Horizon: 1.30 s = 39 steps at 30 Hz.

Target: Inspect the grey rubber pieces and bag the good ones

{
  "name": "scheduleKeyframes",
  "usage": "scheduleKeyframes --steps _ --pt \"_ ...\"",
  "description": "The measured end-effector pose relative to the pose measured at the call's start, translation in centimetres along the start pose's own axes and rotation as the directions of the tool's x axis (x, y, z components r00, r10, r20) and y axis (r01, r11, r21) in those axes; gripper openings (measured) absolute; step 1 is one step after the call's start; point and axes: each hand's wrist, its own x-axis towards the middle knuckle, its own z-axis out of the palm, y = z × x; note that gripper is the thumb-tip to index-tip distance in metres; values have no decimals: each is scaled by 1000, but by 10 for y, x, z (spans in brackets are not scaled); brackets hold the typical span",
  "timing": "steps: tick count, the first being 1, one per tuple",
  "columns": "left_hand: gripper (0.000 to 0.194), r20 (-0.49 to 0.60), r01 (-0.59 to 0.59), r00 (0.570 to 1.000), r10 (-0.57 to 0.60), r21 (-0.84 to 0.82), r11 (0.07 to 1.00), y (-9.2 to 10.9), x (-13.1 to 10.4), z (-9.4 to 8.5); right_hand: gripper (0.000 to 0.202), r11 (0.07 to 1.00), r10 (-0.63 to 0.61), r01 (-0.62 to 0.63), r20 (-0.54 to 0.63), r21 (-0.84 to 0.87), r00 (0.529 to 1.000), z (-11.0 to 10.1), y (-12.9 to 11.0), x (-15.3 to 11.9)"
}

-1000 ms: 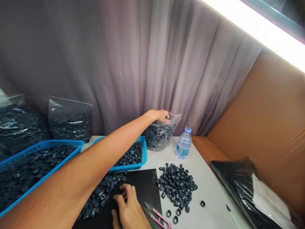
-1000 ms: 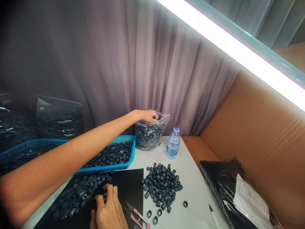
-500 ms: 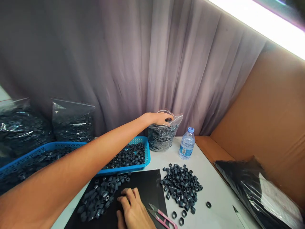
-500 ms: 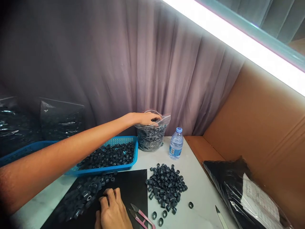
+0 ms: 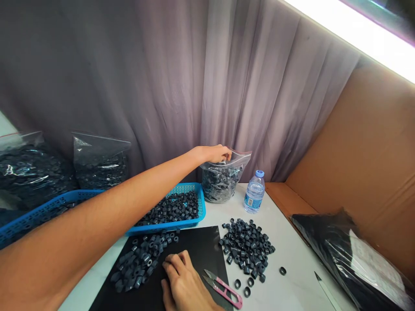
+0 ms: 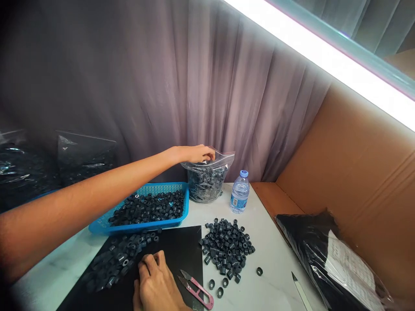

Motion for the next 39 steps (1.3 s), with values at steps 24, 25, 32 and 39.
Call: scheduleKeyframes --steps 24,25,32,39 --pt "45 -413 132 910 24 346 929 8 -31 14 39 999 7 -4 68 -50 998 -8 -3 -1" --pt "45 -450 150 893 26 351 924 13 -35 23 38 999 14 -11 72 -31 997 -12 -5 -1" --pt "27 -518 138 855 6 240 961 60 -136 95 24 961 174 -179 41 209 984 -22 3 -1" --pt "17 -392 302 870 -297 -52 952 61 -255 175 9 870 345 -303 -41 389 938 -23 16 -1"
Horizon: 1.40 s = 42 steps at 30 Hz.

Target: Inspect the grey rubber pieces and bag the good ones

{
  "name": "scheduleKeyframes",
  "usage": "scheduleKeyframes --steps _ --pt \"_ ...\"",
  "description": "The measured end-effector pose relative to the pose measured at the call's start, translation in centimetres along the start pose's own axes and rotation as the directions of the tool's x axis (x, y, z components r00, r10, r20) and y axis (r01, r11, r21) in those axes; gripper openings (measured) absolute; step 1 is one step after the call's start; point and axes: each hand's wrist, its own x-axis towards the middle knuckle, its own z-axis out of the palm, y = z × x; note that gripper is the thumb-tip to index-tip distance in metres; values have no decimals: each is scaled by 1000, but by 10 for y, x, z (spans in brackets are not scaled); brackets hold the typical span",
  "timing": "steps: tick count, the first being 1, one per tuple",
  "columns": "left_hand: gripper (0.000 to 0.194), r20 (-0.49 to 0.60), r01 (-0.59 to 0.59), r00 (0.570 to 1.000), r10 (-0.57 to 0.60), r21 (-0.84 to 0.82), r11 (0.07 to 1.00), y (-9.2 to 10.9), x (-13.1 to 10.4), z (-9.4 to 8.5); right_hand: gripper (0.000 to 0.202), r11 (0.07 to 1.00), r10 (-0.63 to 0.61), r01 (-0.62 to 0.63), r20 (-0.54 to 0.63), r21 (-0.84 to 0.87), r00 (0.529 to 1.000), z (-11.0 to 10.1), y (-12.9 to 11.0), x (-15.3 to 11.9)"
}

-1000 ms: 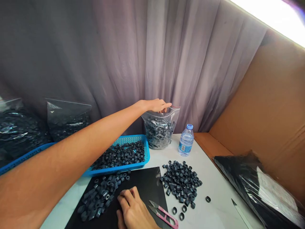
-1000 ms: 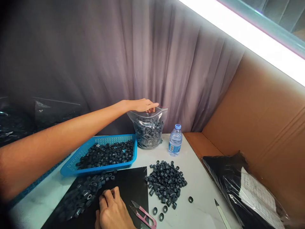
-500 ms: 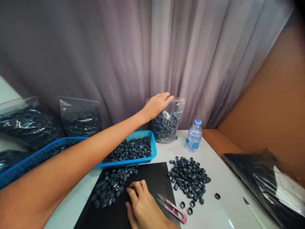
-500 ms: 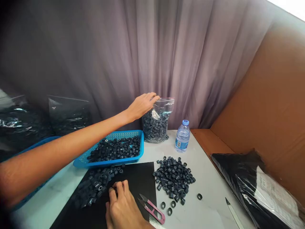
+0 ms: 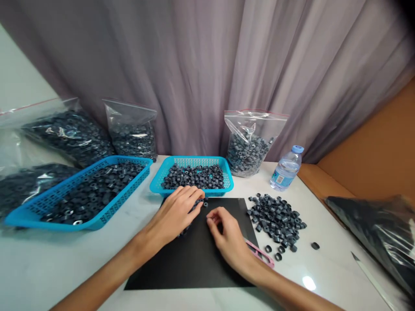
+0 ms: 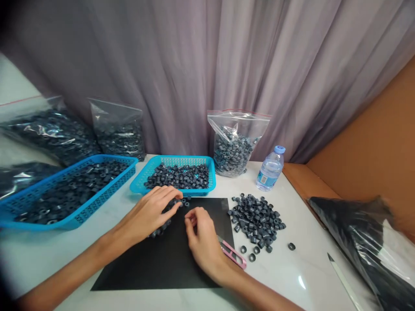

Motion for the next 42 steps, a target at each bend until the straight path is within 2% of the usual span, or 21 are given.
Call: scheduleKeyframes --steps 2,4,7,10,14,17,20,23,28,33,35,38,40,42 --pt "19 11 53 999 -52 -40 998 -7 -15 8 12 997 47 -47 2 57 999 -4 -1 0" --pt "23 34 25 999 -24 -46 999 -8 -20 16 15 994 77 -76 -7 79 997 -6 -3 -1" --pt "30 63 -35 997 36 -14 999 -2 -15 27 19 992 94 -90 -44 86 995 -9 -7 -1" --pt "31 60 -37 998 36 10 999 2 -8 40 20 994 89 -83 -84 76 992 -9 -10 -2" --pt "33 45 -13 999 12 23 1000 -2 -8 58 17 996 59 -53 -79 66 995 -10 -13 -2" --pt "35 43 -16 999 16 3 1000 -7 -11 64 16 998 47 -44 -66 52 997 -11 -14 -2" --pt "32 68 -32 997 34 -32 999 -9 -11 58 16 998 49 -46 -60 51 997 -12 -14 -2" --pt "27 109 -60 992 68 -78 995 -3 -9 42 16 996 61 -56 -67 71 996 -13 -15 -2" --pt "22 240 -62 964 118 -231 971 11 -13 15 19 982 122 -108 -87 152 989 -16 -13 -1" --pt "23 209 -45 972 106 -276 960 14 -21 13 21 974 148 -138 -49 177 988 -15 -7 0" --pt "25 182 0 982 55 -293 956 11 -25 10 21 977 147 -138 -49 160 988 -16 -5 0" --pt "23 141 120 987 -83 -275 954 0 -31 0 20 986 128 -126 -4 113 992 -21 -2 0" --pt "25 108 222 973 -202 -219 950 -8 -36 -6 18 993 99 -102 42 64 994 -26 1 1" --pt "28 82 335 942 -327 -132 933 -15 -42 -9 17 996 87 -89 58 26 995 -30 3 2"
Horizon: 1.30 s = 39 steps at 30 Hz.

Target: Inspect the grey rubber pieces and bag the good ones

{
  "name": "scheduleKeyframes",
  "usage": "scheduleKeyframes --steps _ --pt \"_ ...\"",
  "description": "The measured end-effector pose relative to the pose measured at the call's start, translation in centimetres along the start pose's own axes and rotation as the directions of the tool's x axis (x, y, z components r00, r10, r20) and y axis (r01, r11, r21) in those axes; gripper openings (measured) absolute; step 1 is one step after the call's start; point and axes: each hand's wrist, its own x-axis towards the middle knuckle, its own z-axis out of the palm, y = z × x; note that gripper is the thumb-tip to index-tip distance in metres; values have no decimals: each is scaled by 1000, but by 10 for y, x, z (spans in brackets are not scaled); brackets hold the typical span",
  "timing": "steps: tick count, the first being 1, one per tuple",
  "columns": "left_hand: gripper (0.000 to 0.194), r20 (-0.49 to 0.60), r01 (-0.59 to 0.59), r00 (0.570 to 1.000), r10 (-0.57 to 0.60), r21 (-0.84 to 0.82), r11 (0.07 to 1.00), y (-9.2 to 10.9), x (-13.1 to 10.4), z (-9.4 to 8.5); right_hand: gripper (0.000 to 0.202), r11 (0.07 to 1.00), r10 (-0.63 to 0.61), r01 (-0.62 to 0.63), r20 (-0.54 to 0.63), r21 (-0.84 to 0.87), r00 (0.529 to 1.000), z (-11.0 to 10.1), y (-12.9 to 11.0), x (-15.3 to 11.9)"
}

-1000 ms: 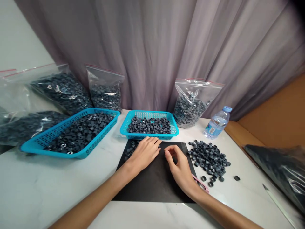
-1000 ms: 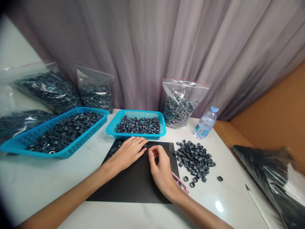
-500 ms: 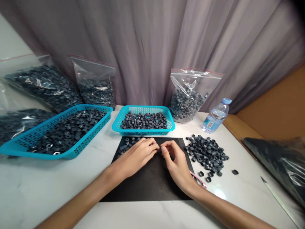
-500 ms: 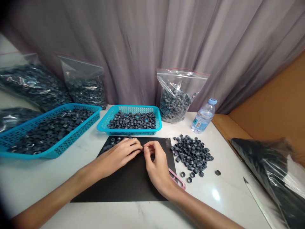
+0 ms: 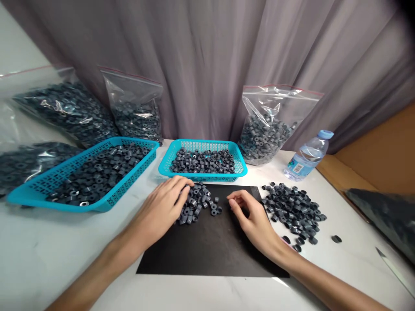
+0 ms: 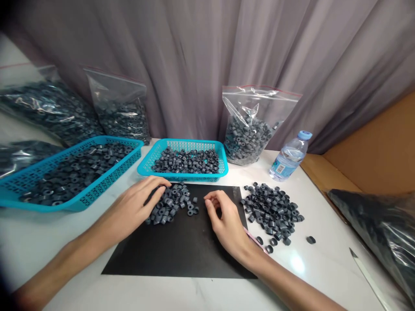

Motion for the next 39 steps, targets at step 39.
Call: scheduleKeyframes --steps 39 --pt "36 74 -103 988 133 -321 941 -20 15 34 28 957 -179 199 110 -211 978 6 -2 0"
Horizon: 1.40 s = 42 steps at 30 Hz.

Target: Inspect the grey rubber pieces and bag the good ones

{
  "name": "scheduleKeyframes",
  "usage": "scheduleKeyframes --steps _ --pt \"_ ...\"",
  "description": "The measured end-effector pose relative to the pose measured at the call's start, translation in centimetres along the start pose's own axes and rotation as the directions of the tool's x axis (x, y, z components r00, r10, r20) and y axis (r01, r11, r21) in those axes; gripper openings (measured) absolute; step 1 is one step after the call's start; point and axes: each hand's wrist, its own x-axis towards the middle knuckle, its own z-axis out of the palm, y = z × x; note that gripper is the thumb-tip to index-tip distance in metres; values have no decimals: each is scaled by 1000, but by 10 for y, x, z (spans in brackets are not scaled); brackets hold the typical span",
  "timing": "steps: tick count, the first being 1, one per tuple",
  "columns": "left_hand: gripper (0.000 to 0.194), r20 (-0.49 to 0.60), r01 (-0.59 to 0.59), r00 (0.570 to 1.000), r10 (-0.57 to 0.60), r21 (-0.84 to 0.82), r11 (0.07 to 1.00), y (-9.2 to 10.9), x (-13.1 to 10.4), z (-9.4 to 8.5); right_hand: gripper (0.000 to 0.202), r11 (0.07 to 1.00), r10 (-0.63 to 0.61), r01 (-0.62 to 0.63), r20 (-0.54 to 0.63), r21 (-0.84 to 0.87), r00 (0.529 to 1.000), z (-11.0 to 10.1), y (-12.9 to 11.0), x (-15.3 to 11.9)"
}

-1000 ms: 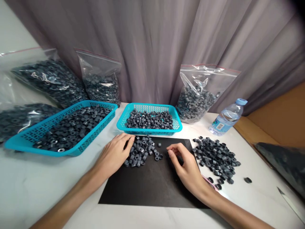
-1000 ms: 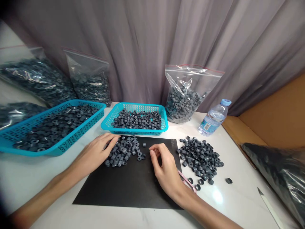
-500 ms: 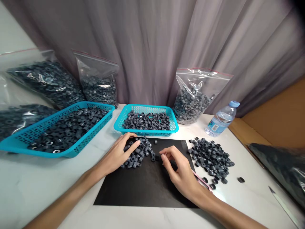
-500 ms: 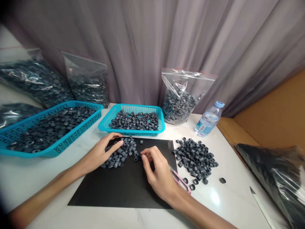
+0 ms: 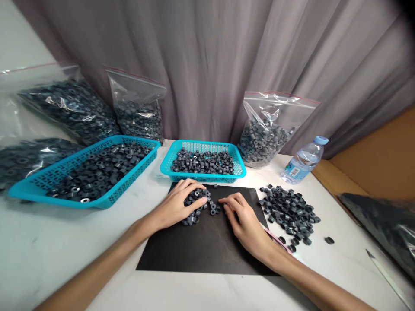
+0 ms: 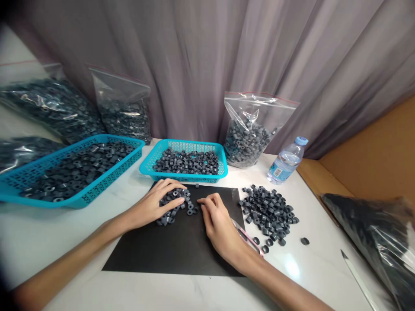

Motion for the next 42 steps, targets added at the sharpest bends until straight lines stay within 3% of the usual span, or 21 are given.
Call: scheduleKeyframes --steps 12,18,21,25,36,38,40,41,42 --pt "27 -11 -18 1000 17 -136 991 2 -9 0 41 996 -45 50 53 -79 998 10 12 45" --pt "29 -12 -53 999 51 -272 961 3 -12 -2 34 998 -8 11 48 -66 999 -2 0 30" --pt "32 1 -48 999 51 -306 951 4 -13 -4 33 999 24 -17 134 -50 991 -11 -5 19" --pt "32 -4 -68 998 69 -265 962 4 -15 -7 32 996 3 13 186 -86 983 -14 -8 14" --pt "28 -77 -162 984 159 -36 986 5 -15 -5 20 996 41 -42 -12 -76 999 -21 -10 0" --pt "27 -75 -169 983 169 15 986 8 -16 -4 18 995 -31 25 -53 -93 998 -14 -24 -8" --pt "27 -78 -169 982 172 46 985 10 -17 -3 18 960 -251 255 48 -113 967 1 -45 -20" --pt "27 -82 -163 983 167 52 985 11 -17 -3 19 882 -439 458 162 -109 884 11 -56 -26" --pt "26 -87 -153 984 157 53 987 11 -17 -3 19 762 -596 633 233 -140 769 20 -66 -31"
